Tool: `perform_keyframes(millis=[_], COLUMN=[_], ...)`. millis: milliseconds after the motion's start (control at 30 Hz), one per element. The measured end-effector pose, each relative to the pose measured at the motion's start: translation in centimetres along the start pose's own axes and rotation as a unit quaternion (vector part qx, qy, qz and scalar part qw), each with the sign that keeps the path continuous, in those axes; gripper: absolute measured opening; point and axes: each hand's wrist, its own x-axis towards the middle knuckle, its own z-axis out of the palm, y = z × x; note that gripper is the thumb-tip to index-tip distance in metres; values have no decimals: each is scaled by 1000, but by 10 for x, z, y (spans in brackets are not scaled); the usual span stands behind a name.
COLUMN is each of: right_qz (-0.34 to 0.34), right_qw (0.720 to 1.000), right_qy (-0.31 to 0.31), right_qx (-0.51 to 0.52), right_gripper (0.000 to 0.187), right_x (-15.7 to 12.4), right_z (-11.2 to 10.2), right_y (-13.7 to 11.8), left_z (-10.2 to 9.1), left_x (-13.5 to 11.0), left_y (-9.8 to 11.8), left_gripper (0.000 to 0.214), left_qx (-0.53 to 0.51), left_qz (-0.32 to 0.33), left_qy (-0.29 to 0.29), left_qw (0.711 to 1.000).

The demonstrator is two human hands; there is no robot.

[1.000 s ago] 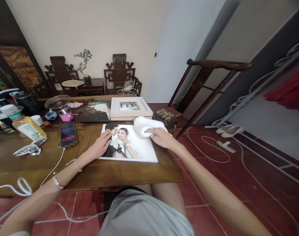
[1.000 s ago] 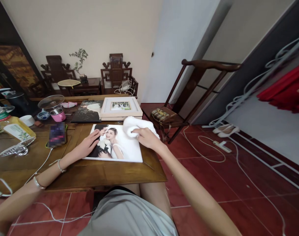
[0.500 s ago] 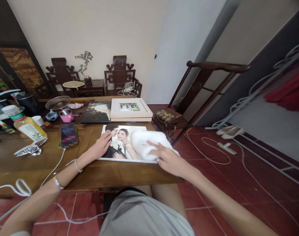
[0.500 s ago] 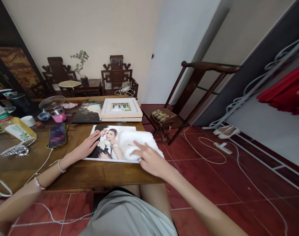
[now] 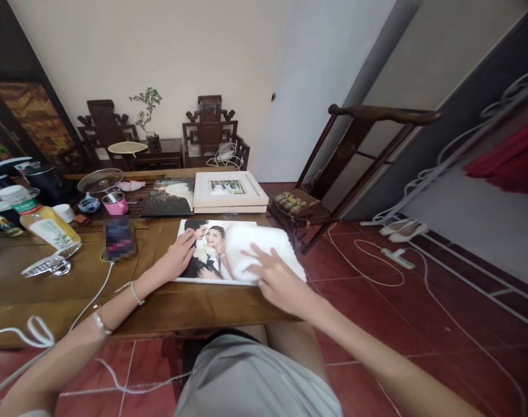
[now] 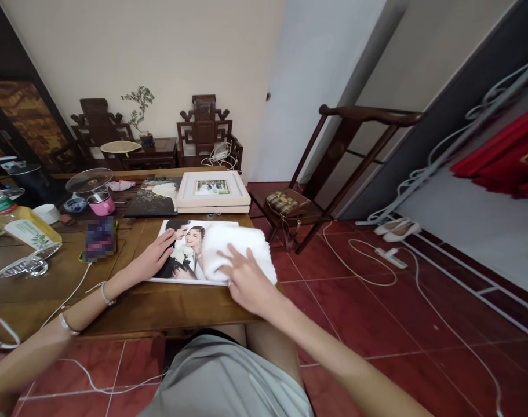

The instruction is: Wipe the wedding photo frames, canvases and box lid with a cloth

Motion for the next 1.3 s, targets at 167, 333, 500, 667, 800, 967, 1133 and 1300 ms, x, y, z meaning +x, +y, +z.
perform_keyframes(millis=[167,333,500,667,800,967,1133,1300], right_qz=[-77,-41,-47,-143,-101,-77,-63,81], right_qw=[995,998,997,985,987,989,949,800], right_qy=[-50,2,25,76,99,120,308,566], right_qx=[32,-38,-63,-57,-80,-45,14,181], right_gripper=[53,47,45,41,41,43,27,20], right_x=[-4,68,90,60,57,59,47,44], right_z=[-5,7,25,34,32,12,-21,-43], right_y=[-30,-25,-51,-83,-87,-79,-57,-51], left_z=[-4,-12,-25,-41,-49,-46,-29,-21], left_x=[3,7,9,5,4,5,10,9], left_y=[0,-3,4,20,30,30,14,13], left_gripper=[47,52,47,38,35,35,35,40], left_qx=[-17,-79,-322,-376,-393,-415,-455,-541], left_qz=[20,8,-143,-193,-137,-60,-102,-234], left_qy=[37,122,211,288,338,353,311,89], left_qw=[999,989,912,859,844,837,828,803])
